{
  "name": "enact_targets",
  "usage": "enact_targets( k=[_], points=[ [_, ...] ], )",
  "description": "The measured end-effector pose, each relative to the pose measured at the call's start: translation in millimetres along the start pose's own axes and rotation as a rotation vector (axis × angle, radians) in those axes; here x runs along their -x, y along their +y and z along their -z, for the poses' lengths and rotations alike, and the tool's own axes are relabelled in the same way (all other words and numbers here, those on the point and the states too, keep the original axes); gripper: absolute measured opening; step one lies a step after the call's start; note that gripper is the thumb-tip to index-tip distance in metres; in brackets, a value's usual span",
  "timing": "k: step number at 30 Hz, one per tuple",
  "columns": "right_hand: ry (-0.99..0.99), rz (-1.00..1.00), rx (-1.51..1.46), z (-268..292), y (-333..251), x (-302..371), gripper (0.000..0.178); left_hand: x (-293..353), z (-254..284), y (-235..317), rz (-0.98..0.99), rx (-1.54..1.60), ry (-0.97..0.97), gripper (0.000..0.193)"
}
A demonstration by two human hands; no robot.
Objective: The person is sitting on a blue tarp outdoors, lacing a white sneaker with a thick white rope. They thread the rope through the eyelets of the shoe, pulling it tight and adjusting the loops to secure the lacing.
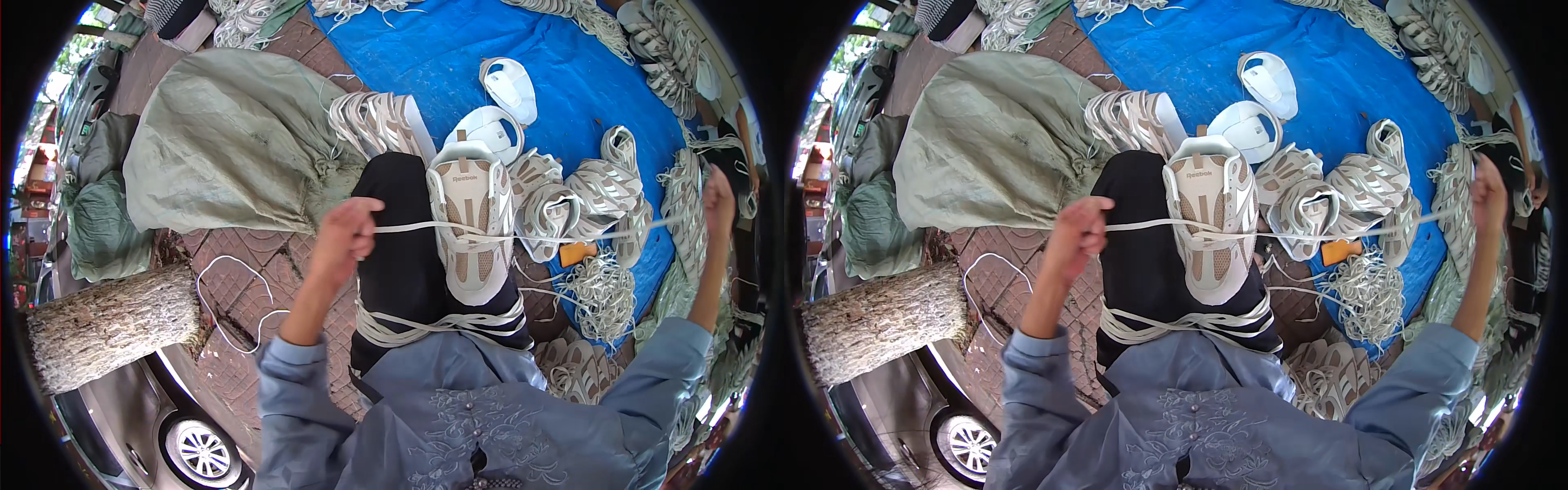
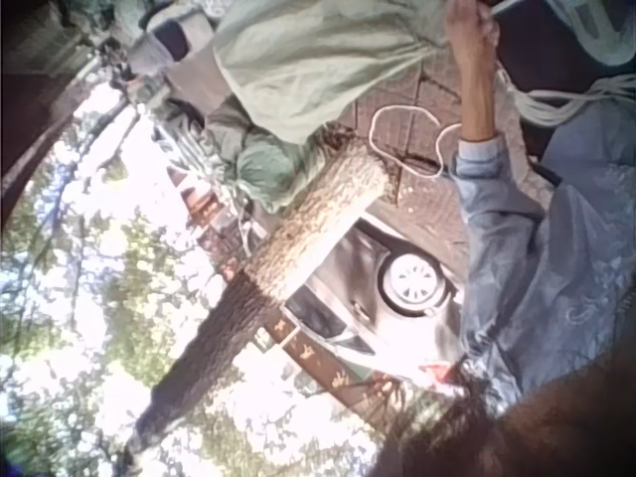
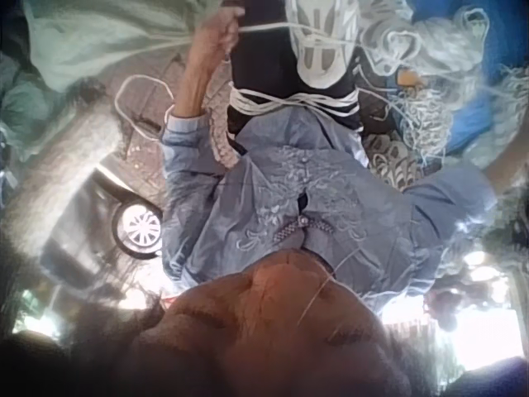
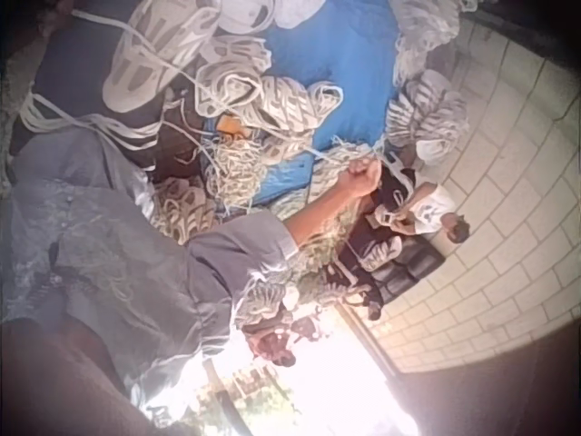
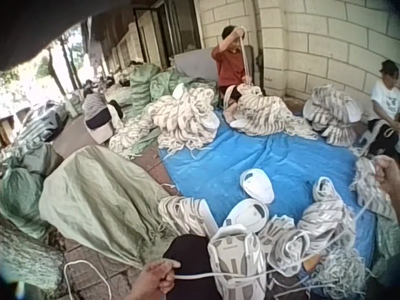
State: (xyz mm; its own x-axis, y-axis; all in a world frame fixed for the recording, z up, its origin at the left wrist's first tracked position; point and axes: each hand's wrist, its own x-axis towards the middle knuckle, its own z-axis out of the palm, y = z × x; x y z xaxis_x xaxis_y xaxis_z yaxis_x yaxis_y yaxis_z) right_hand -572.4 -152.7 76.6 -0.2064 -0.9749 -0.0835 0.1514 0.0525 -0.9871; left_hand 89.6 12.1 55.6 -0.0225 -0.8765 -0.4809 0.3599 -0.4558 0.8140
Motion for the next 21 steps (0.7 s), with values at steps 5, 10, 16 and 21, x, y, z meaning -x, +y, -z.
enact_targets(
  k=[5,10,16,21],
  points=[
    [-0.284,-0.014,-0.053,-222.5,34.3,108.7,0.033,-14.7,-53.7,-25.6,-0.072,0.196,-0.159,0.020],
    [-0.587,-0.277,0.139,-317.6,77.2,136.9,0.020,-30.9,-55.3,-19.1,-0.229,-0.090,-0.024,0.016],
    [-0.731,-0.241,0.432,-371.1,102.1,169.4,0.007,-45.8,-48.8,-59.3,-0.108,0.243,-0.085,0.018],
    [-0.699,-0.355,0.302,-371.9,112.3,171.7,0.007,-40.0,-68.5,-58.3,-0.368,0.242,-0.010,0.026]
  ],
)
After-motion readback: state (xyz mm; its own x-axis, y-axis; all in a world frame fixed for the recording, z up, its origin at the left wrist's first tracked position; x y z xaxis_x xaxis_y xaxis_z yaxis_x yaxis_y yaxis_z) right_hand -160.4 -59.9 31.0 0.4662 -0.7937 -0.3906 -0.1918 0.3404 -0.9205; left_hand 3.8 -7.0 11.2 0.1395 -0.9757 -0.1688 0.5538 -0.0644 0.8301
